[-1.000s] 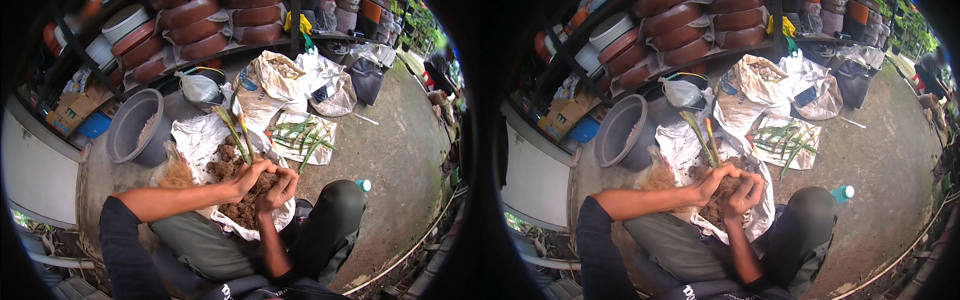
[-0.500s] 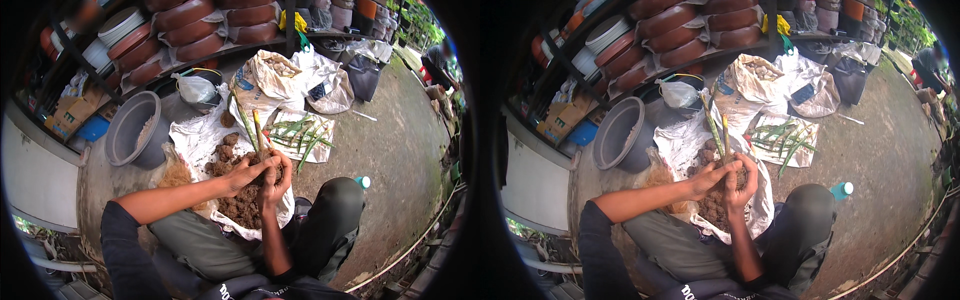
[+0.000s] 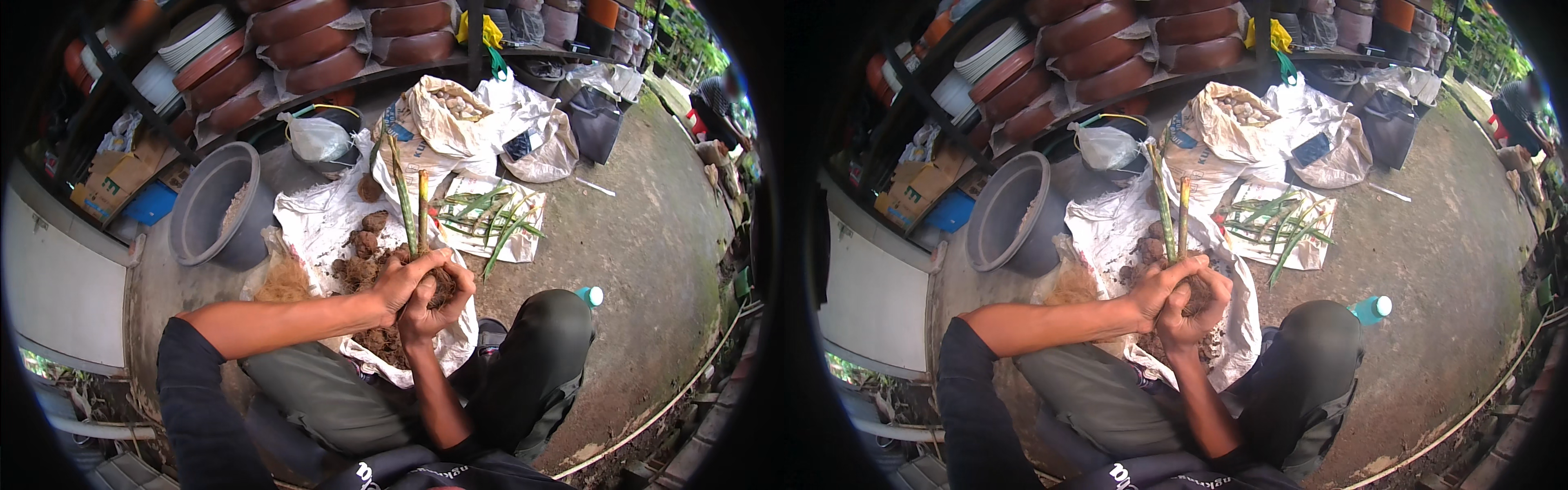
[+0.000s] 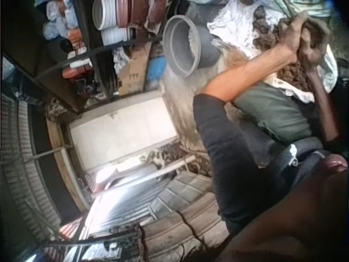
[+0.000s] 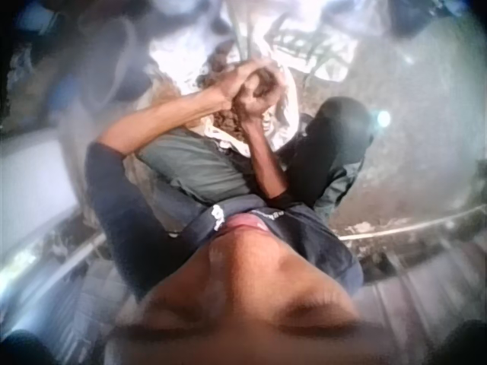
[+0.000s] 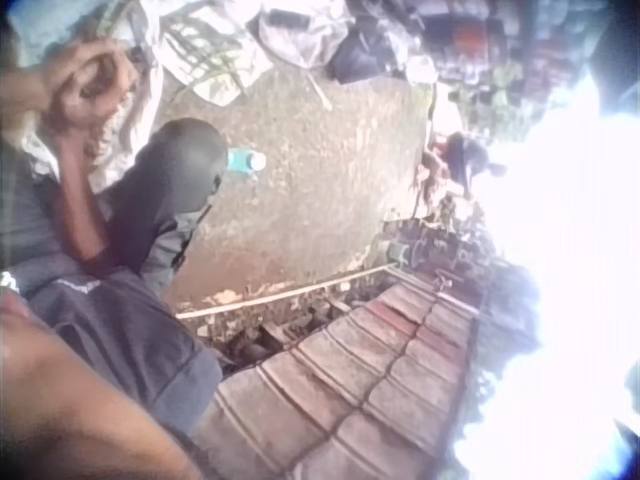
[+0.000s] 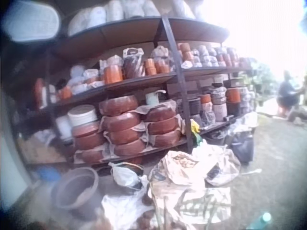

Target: The person sits on the floor and uses both hands to wrap soil and fibrous material around the roots of a small plant. The person repeatedly adds and compresses the material to form a compact root ball.

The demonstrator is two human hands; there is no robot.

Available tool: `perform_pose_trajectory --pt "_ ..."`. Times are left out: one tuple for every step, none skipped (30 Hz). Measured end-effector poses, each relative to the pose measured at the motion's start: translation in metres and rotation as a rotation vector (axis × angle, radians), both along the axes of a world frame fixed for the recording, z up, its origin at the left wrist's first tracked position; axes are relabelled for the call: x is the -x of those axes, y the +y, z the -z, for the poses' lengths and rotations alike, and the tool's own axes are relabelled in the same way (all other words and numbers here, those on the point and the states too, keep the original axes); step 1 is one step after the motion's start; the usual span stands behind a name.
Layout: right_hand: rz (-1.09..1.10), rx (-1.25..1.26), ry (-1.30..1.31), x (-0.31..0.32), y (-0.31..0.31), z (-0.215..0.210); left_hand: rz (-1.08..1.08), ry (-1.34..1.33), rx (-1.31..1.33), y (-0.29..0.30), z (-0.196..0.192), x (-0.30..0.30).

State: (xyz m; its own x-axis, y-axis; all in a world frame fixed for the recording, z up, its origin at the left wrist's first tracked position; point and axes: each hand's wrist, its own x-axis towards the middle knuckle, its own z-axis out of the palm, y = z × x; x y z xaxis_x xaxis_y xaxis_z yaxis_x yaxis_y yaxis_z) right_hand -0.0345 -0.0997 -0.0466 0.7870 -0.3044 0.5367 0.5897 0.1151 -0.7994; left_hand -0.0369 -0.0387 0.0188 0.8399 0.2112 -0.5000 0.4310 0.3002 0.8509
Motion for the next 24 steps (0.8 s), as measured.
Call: perform_pose_trajectory --pt "-0.003 0.009 0.09 0.003 0.001 -0.003 -0.023 0.019 -0.021 0.0 0.0 0.0" --pt "-0.041 0.005 0.116 0.002 0.001 -0.001 -0.047 0.002 0.058 -0.001 0.002 -0.001" --pt "-0.078 0.001 0.142 -0.002 0.0 0.002 -0.071 -0.016 0.137 -0.002 0.005 -0.003" --pt "-0.12 -0.007 0.165 -0.007 -0.001 0.003 -0.098 -0.036 0.212 -0.001 0.007 -0.005" --pt "-0.125 0.074 0.128 -0.013 -0.006 0.0 -0.048 -0.004 0.384 0.007 0.008 -0.007" --pt "-0.118 0.093 0.125 -0.015 -0.008 -0.001 -0.023 -0.012 0.362 0.011 0.009 -0.006" --pt "-0.106 0.117 0.124 -0.018 -0.011 -0.001 0.005 -0.018 0.346 0.011 0.004 -0.007" --pt "-0.094 0.141 0.123 -0.019 -0.014 -0.001 0.033 -0.023 0.331 0.009 0.001 -0.007" --pt "-0.075 0.17 0.095 -0.021 -0.015 -0.002 -0.065 0.0 0.288 0.004 -0.003 -0.006" --pt "-0.058 0.165 0.077 -0.02 -0.015 -0.004 -0.043 -0.014 0.297 0.004 -0.001 -0.006" --pt "-0.043 0.16 0.06 -0.018 -0.013 -0.006 -0.021 -0.028 0.307 0.006 0.003 -0.005" --pt "-0.028 0.155 0.043 -0.015 -0.011 -0.007 0.0 -0.042 0.316 0.008 0.006 -0.005" --pt "0.002 0.09 0.041 -0.013 -0.008 -0.004 0.029 -0.067 0.336 0.008 0.008 -0.004" --pt "0.006 0.059 0.048 -0.012 -0.007 0.0 0.026 -0.067 0.343 0.008 0.012 -0.003" --pt "0.01 0.028 0.055 -0.011 -0.007 0.004 0.022 -0.067 0.35 0.005 0.016 -0.003" --pt "0.013 -0.001 0.064 -0.01 -0.007 0.007 0.019 -0.066 0.359 0.001 0.017 -0.004" --pt "0.059 0.025 0.036 -0.014 -0.008 0.006 -0.05 -0.015 0.336 -0.003 0.017 -0.003" --pt "0.058 0.025 0.044 -0.012 -0.007 0.007 -0.043 -0.018 0.275 -0.003 0.017 0.0" --pt "0.057 0.029 0.049 -0.011 -0.008 0.008 -0.036 -0.024 0.216 -0.003 0.017 0.001" --pt "0.058 0.032 0.053 -0.01 -0.009 0.009 -0.028 -0.03 0.158 -0.003 0.017 0.003" --pt "0.016 0.087 0.006 -0.008 -0.012 0.009 -0.035 -0.034 0.102 -0.003 0.02 0.005" --pt "0.01 0.026 -0.003 -0.008 -0.011 0.009 -0.027 -0.027 0.09 -0.003 0.019 0.006" --pt "0.005 -0.035 -0.012 -0.008 -0.007 0.011 -0.018 -0.021 0.078 -0.003 0.018 0.005" --pt "0.0 -0.096 -0.021 -0.007 -0.004 0.011 -0.009 -0.015 0.066 -0.003 0.017 0.005"
